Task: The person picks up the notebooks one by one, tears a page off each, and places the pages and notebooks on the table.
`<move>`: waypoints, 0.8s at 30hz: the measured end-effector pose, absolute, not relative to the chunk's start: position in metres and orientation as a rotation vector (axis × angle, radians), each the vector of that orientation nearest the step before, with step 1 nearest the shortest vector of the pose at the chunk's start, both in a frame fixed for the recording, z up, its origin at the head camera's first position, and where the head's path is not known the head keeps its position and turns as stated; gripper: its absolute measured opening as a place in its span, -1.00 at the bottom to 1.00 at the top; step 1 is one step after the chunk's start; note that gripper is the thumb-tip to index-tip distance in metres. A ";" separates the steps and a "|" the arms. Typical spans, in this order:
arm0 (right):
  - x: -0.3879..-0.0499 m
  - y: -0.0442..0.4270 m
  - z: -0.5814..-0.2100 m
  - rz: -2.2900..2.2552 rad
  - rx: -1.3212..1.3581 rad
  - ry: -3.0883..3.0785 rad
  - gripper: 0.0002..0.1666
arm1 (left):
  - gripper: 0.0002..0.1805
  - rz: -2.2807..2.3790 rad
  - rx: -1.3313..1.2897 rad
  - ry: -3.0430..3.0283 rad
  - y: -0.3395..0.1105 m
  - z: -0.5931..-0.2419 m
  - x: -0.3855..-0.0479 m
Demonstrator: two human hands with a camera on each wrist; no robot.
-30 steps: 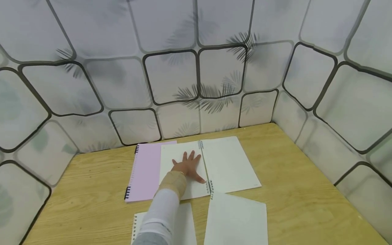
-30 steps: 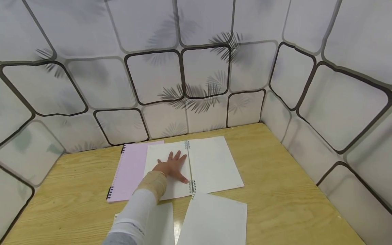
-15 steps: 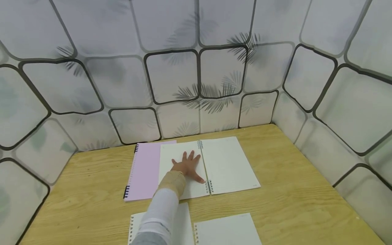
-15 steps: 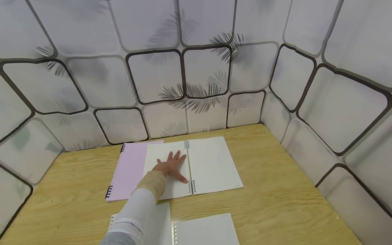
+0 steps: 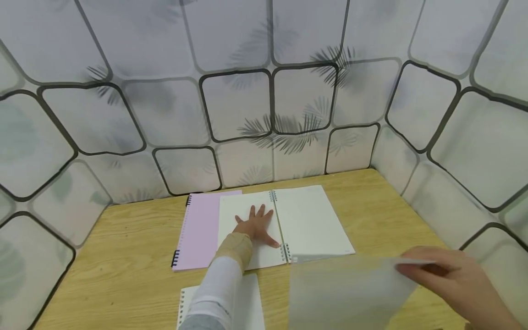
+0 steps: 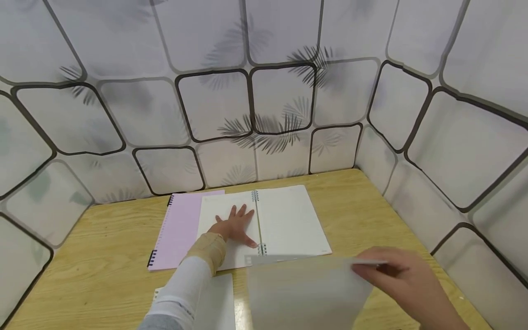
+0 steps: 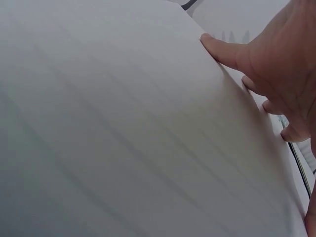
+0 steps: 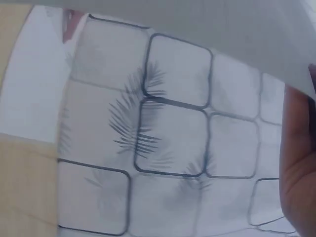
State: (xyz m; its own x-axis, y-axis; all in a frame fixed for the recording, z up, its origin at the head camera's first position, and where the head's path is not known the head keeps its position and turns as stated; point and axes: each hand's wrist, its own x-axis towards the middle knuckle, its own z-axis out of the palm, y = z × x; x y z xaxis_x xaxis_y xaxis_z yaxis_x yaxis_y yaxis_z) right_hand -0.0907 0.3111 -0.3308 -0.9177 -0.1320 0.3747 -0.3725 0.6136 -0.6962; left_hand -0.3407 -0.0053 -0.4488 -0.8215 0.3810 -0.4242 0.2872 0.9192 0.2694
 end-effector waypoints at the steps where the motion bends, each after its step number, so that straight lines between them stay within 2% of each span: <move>1: -0.098 0.312 -0.333 1.259 0.258 -2.641 -0.81 | 0.24 0.267 0.480 2.598 -0.006 -0.449 -0.341; 2: -0.107 0.313 -0.337 1.377 0.149 -2.693 -0.86 | 0.25 0.269 0.478 2.599 -0.006 -0.449 -0.341; 4: -0.127 0.316 -0.351 1.531 0.009 -2.805 -0.77 | 0.25 0.270 0.473 2.602 -0.007 -0.448 -0.341; 8: -0.158 0.318 -0.398 1.880 0.055 -2.859 -0.63 | 0.24 0.266 0.468 2.607 -0.008 -0.446 -0.341; 12: -0.171 0.315 -0.437 2.013 0.067 -2.923 -0.56 | 0.23 0.275 0.476 2.603 -0.007 -0.445 -0.339; 16: -0.175 0.309 -0.453 1.909 0.102 -3.005 -0.57 | 0.23 0.291 0.477 2.598 -0.006 -0.443 -0.336; 24: -0.176 0.299 -0.456 1.392 0.094 -3.152 -0.71 | 0.25 0.282 0.455 2.593 -0.004 -0.446 -0.335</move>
State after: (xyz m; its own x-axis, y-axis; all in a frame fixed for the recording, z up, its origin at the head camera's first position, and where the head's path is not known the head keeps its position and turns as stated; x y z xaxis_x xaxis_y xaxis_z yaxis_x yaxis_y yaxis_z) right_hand -0.1760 0.2993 -0.4564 -0.9523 -0.1701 -0.2536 0.0728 0.6801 -0.7295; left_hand -0.3352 -0.0043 -0.4456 -0.8250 0.3669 -0.4298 0.2658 0.9231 0.2778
